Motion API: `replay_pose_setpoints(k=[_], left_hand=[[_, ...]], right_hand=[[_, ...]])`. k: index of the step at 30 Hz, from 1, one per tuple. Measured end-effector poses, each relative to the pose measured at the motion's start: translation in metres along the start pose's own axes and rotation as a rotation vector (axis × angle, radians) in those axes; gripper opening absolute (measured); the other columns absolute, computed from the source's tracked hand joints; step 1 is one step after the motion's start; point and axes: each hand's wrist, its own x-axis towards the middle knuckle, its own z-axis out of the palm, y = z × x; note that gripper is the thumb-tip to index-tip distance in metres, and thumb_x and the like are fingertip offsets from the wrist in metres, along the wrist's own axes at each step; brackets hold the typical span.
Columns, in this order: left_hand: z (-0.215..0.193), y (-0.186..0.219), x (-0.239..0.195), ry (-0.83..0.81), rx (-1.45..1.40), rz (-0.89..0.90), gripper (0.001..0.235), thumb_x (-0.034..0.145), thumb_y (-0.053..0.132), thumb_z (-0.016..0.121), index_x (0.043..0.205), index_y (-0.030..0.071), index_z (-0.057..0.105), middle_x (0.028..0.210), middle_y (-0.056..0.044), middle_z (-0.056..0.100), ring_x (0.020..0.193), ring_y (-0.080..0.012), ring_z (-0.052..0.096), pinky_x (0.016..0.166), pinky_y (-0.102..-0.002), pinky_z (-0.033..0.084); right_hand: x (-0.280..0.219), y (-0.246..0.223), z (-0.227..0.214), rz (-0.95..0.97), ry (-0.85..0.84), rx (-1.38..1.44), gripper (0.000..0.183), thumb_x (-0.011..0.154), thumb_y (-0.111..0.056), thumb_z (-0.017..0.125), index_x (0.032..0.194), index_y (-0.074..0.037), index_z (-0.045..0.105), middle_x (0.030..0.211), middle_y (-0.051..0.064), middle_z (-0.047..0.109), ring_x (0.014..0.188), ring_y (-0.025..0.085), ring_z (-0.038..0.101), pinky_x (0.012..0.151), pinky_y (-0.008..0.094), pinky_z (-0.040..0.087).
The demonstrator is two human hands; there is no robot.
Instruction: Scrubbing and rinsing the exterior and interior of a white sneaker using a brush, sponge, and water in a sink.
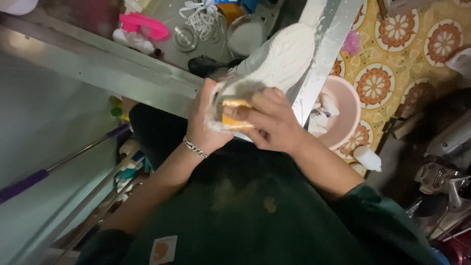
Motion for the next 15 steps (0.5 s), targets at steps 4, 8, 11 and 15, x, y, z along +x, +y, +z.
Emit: replay_pose_setpoints(k=[4, 8, 11, 15], left_hand=[[-0.002, 0.002, -0.001, -0.043, -0.003, -0.032, 0.088, 0.073, 0.017, 0.114, 0.139, 0.009, 0.056, 0.124, -0.018, 0.08, 0.109, -0.0423, 0.082, 0.073, -0.052, 0.062], [0.0, -0.002, -0.002, -0.025, -0.026, -0.023, 0.089, 0.074, 0.02, 0.114, 0.138, 0.01, 0.053, 0.122, -0.017, 0.083, 0.107, -0.0444, 0.083, 0.078, -0.052, 0.066], [0.001, -0.01, -0.004, 0.035, -0.098, 0.063, 0.079, 0.073, 0.014, 0.111, 0.13, 0.01, 0.055, 0.115, -0.015, 0.077, 0.098, -0.0401, 0.08, 0.076, -0.05, 0.062], [-0.033, -0.001, 0.002, 0.046, -0.101, -0.011, 0.086, 0.073, 0.014, 0.109, 0.149, 0.012, 0.067, 0.138, -0.015, 0.086, 0.124, -0.0361, 0.086, 0.085, -0.045, 0.069]], right_hand=[[0.015, 0.055, -0.043, -0.051, 0.055, 0.018, 0.038, 0.131, -0.034, 0.069, 0.157, -0.006, 0.069, 0.131, 0.015, 0.068, 0.124, 0.033, 0.062, 0.114, 0.051, 0.052], [0.006, 0.005, 0.014, -0.022, -0.012, -0.051, 0.051, 0.126, -0.051, 0.07, 0.152, -0.007, 0.072, 0.147, 0.019, 0.073, 0.132, 0.046, 0.07, 0.118, 0.063, 0.052], [0.017, -0.004, 0.015, -0.184, -0.042, 0.061, 0.029, 0.133, -0.023, 0.049, 0.143, -0.009, 0.073, 0.133, 0.013, 0.074, 0.122, 0.038, 0.069, 0.113, 0.059, 0.056], [0.042, 0.066, -0.07, -0.059, 0.139, -0.476, 0.025, 0.134, -0.018, 0.072, 0.132, 0.006, 0.075, 0.114, 0.024, 0.072, 0.107, 0.04, 0.069, 0.1, 0.053, 0.059]])
